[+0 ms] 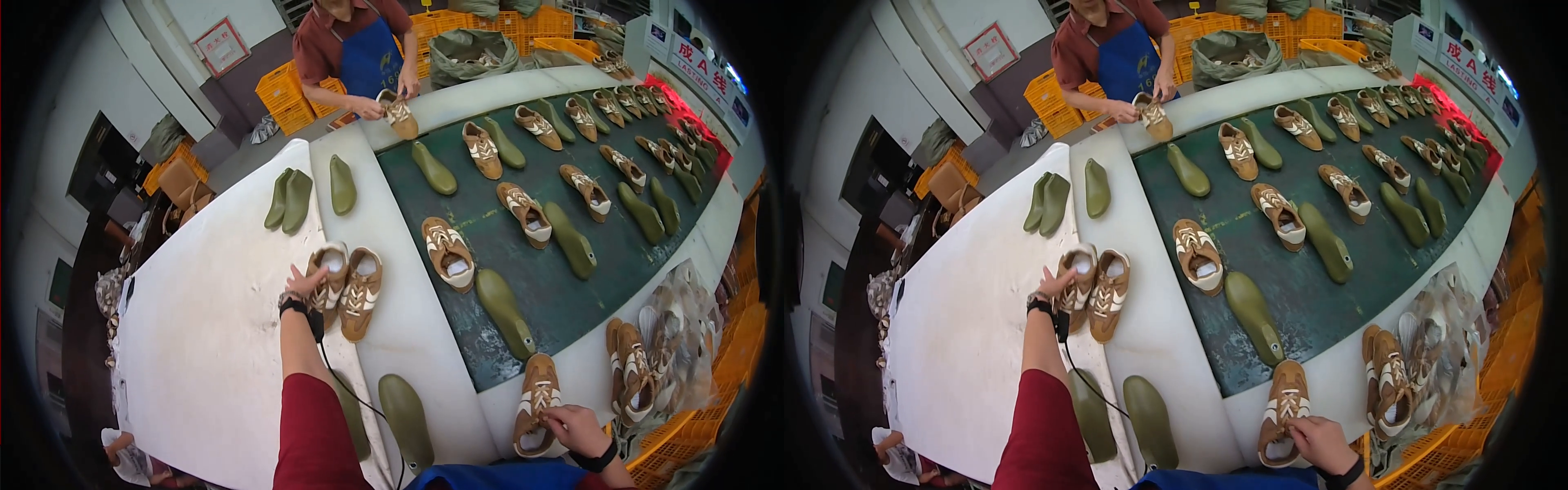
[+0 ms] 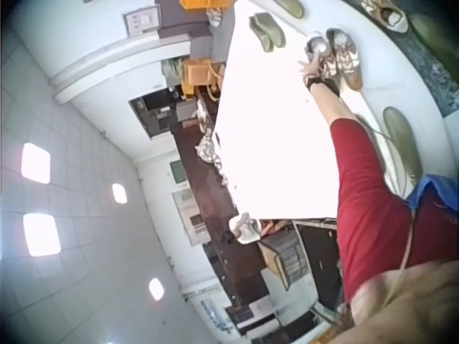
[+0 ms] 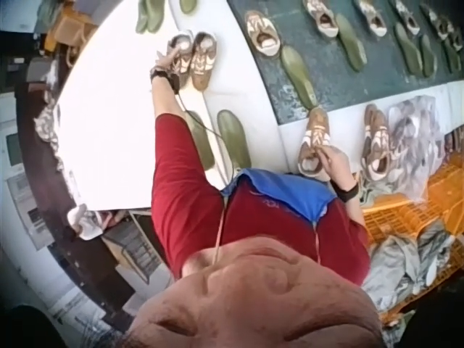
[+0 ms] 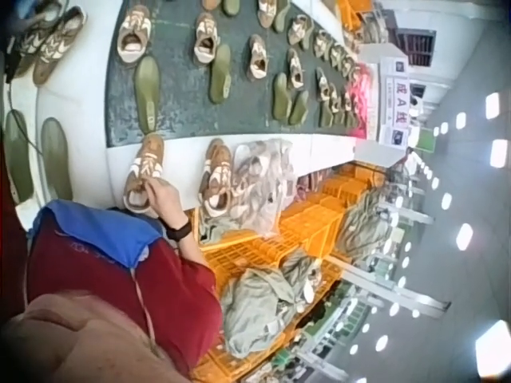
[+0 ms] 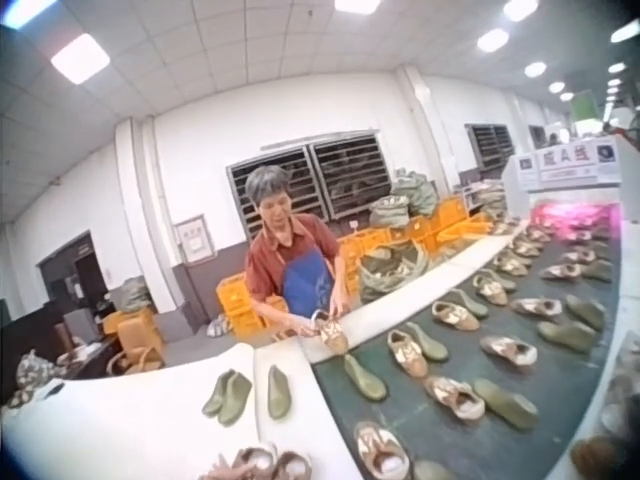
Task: The recorder performs shoe assembly tasks including inserting shoe lasts, tying laces, and sorting finished shoes into bags and bins in a factory setting.
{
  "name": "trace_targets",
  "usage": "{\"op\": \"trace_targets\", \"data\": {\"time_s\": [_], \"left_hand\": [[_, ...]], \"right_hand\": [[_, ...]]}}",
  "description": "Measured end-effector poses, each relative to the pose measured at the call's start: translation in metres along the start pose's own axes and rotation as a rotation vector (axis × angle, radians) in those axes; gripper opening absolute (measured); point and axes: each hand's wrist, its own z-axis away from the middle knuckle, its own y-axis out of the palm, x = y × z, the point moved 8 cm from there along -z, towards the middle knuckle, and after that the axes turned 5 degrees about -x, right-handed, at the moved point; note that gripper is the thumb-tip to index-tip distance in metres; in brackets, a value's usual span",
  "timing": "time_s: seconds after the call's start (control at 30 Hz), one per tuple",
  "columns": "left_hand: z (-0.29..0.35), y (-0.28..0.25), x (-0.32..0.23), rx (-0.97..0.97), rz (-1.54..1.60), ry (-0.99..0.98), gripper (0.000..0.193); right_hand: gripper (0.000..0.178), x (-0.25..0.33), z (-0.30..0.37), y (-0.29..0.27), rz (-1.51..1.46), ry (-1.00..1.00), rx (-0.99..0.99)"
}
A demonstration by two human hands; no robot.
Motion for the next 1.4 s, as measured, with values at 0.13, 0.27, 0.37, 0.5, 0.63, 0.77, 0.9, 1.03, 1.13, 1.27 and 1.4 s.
{"op": "trace_targets", "data": {"time_s": [0.13,0.27,0.37,0.5,0.63,0.77,0.9,1.03,1.13,1.27,1.4], "left_hand": [[-0.021,0.039,0.022,0.192,0.114,0.062,0.133],[-0.015,0.042,0.017,0.263,0.194,0.109,0.076],[0.026,0.036,-0.001,0.346,0.632,0.064,0.026],[0.053,-0.020,-0.013,0.466,1.157,0.116,0.026],[0.083,-0.002,-0.053,0.903,1.243,0.325,0.026],[0.109,0.104,-0.081,0.590,0.818,0.221,0.031],[0.141,0.125,-0.107,0.637,0.887,0.266,0.033],[0.193,0.120,-0.116,0.493,0.705,0.432,0.035],[0.249,0.099,-0.135,0.544,0.742,0.573,0.034],[0.368,0.042,-0.188,0.615,0.745,0.803,0.035],[0.452,0.015,-0.207,0.827,1.004,0.768,0.032]], "right_hand": [[0.015,0.013,-0.022,-0.002,0.099,-0.056,0.089],[0.016,0.032,-0.058,-0.007,0.075,-0.184,0.076],[0.016,0.038,-0.074,-0.008,0.064,-0.191,0.071],[0.016,0.033,-0.057,-0.008,0.051,-0.155,0.060],[0.017,0.024,-0.031,-0.007,0.078,-0.129,0.058],[0.016,0.034,-0.013,-0.016,0.077,-0.138,-0.019],[0.015,0.023,0.018,-0.025,0.007,-0.107,-0.068],[0.013,0.008,0.048,-0.050,0.032,-0.044,-0.232],[0.016,-0.007,0.084,-0.078,0.042,0.050,-0.341],[0.019,-0.068,0.166,-0.138,0.078,0.298,-0.753],[0.020,-0.143,0.258,-0.232,0.263,0.467,-1.293]]}}
